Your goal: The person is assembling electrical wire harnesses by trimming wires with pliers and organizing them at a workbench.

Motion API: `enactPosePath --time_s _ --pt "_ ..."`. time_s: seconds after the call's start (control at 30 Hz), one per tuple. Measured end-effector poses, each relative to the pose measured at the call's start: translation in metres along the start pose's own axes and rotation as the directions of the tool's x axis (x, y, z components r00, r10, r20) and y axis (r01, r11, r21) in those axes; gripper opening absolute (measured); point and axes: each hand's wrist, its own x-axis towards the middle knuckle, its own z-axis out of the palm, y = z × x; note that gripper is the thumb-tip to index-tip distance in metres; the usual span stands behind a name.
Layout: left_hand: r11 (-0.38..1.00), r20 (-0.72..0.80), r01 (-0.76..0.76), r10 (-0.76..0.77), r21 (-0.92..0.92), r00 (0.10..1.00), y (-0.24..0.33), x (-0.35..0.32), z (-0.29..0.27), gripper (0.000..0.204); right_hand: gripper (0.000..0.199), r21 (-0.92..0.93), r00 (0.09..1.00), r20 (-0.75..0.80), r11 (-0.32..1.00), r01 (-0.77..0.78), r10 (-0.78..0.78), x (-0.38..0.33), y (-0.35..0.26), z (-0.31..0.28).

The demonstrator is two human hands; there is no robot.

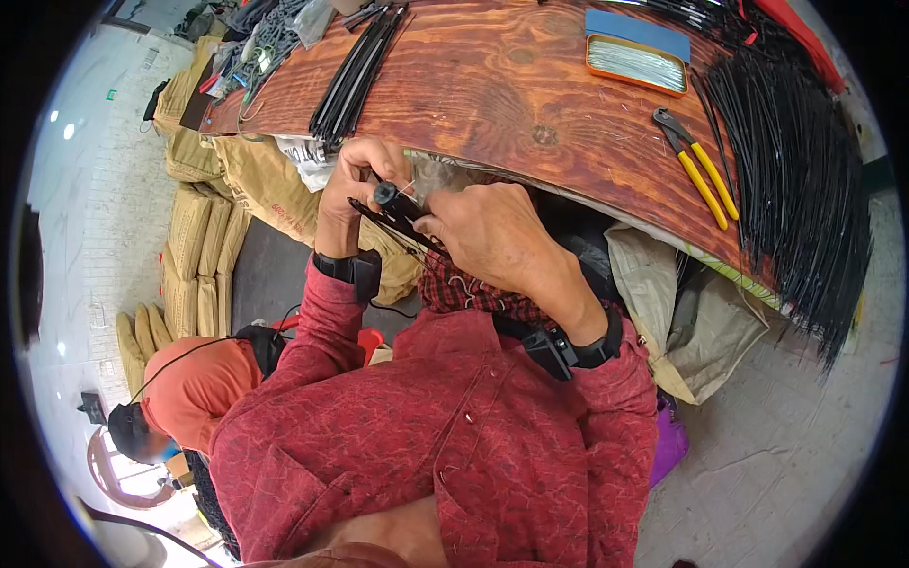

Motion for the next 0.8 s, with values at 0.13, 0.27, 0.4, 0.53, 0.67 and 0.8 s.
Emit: enactPosePath --time_s 0.13,0.27,0.4,0.53,0.67,0.8 --pt "0.999 -0.043 0.028 -0.03 -0.044 0.999 0.002 -0.001 0.009 0.035 0.018 0.139 0.982 -0.171 0.989 -0.051 0.075 -0.01 -0.011 0.005" --pt "0.996 -0.007 0.011 -0.011 -0.088 1.0 0.002 -0.002 0.011 0.031 0.015 0.177 0.965 -0.253 0.984 -0.023 0.068 -0.015 -0.018 0.006" --pt "0.997 0.014 -0.003 0.004 -0.071 1.0 0.0 0.0 0.01 0.027 0.012 0.208 0.971 -0.233 0.978 -0.005 0.054 -0.01 -0.013 0.004" --pt "0.992 0.023 0.003 0.0 -0.125 1.0 -0.003 0.001 0.011 0.024 0.01 0.328 0.976 -0.193 0.944 -0.03 0.098 -0.007 -0.004 0.007" --pt "0.985 0.072 0.015 -0.002 -0.173 0.997 -0.007 0.007 0.005 0.019 0.01 0.42 0.941 -0.319 0.907 0.033 0.113 -0.004 0.002 0.019" --pt "0.989 0.096 -0.115 0.124 -0.088 0.988 -0.012 0.014 0.005 0.02 0.012 0.456 0.966 -0.092 0.873 -0.175 0.242 -0.008 -0.003 0.007"
